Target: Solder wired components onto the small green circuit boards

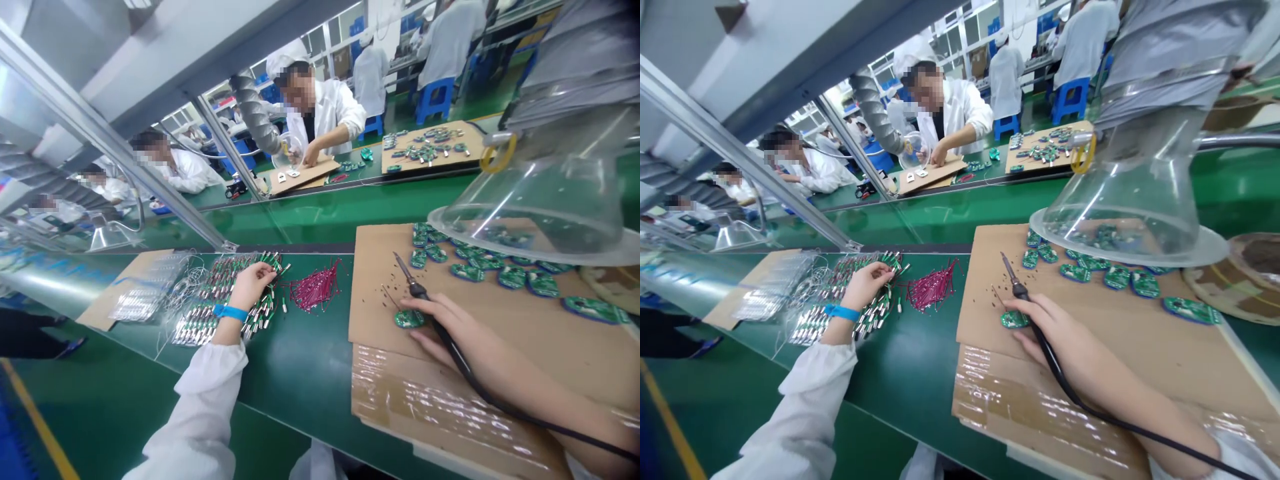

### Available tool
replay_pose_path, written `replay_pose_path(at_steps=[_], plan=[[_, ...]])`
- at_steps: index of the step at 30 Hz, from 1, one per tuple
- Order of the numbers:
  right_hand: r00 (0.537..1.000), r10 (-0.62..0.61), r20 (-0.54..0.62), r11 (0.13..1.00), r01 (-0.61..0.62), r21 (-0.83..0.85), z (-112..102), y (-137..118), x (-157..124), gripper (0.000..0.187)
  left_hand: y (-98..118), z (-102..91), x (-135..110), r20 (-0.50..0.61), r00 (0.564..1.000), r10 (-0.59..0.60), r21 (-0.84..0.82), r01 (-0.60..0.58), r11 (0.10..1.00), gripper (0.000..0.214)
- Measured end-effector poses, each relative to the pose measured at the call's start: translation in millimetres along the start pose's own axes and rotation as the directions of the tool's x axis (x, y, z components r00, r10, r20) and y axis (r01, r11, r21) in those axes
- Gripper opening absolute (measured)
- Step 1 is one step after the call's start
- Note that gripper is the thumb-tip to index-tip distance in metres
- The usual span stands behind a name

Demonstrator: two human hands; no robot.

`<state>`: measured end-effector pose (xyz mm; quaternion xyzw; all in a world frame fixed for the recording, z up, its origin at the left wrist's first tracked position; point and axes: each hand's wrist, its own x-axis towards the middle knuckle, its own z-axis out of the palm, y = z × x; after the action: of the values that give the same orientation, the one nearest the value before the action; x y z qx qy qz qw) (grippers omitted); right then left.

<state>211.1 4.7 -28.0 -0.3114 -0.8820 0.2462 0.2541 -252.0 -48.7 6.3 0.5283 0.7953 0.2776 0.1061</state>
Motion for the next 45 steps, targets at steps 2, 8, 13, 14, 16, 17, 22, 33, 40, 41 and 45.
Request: replay_pose_path(at_steps=[2, 8, 13, 14, 16, 17, 22, 33, 40, 41, 45], plan=[[0.997, 0.01, -0.073, 1.0, -0.011, -0.011, -3, 7, -5, 0.04, -5, -8.2, 0, -0.041, 0.999, -0.001, -0.068, -0.002, 0.998, 0.026], [0.978, 0.079, -0.191, 0.993, -0.061, 0.096, -9, 19, -14, 0.04, -20, -13.9, -2, -0.212, 0.973, -0.089, -0.251, 0.034, 0.967, 0.038], [0.98, 0.079, -0.185, 0.992, -0.059, 0.112, -10, 16, -14, 0.035, -21, -12.3, 2, -0.328, 0.937, -0.125, -0.287, 0.027, 0.957, 0.04], [0.979, 0.081, -0.185, 0.992, -0.06, 0.113, -9, 16, -14, 0.035, -21, -13.2, 3, -0.339, 0.933, -0.122, -0.289, 0.02, 0.957, 0.039], [0.978, 0.076, -0.194, 0.992, -0.054, 0.117, -6, 19, -14, 0.034, -20, -16.2, 5, -0.363, 0.925, -0.115, -0.296, 0.003, 0.955, 0.039], [0.977, 0.07, -0.2, 0.992, -0.047, 0.118, -5, 21, -14, 0.035, -20, -18.3, 5, -0.376, 0.92, -0.113, -0.299, -0.005, 0.954, 0.038], [0.983, 0.057, -0.177, 0.993, -0.037, 0.113, -1, 29, -14, 0.037, -23, -33.1, 0, -0.434, 0.894, -0.116, -0.303, -0.023, 0.953, 0.036], [0.971, -0.014, -0.24, 0.998, 0.028, 0.053, -9, 23, -9, 0.035, -29, -46.9, -12, -0.322, 0.933, -0.162, -0.244, 0.084, 0.966, 0.022], [0.953, -0.015, -0.303, 0.993, 0.05, 0.108, -9, 21, -8, 0.031, -23, -32.2, -6, -0.192, 0.945, -0.264, -0.239, 0.216, 0.947, 0.028], [0.952, -0.02, -0.306, 0.992, 0.057, 0.114, -10, 20, -8, 0.03, -19, -35.9, -6, -0.206, 0.941, -0.267, -0.248, 0.213, 0.945, 0.03], [0.946, -0.042, -0.32, 0.991, 0.081, 0.111, -13, 14, -6, 0.028, 9, -52.7, -9, -0.246, 0.942, -0.229, -0.32, 0.144, 0.936, 0.044]])
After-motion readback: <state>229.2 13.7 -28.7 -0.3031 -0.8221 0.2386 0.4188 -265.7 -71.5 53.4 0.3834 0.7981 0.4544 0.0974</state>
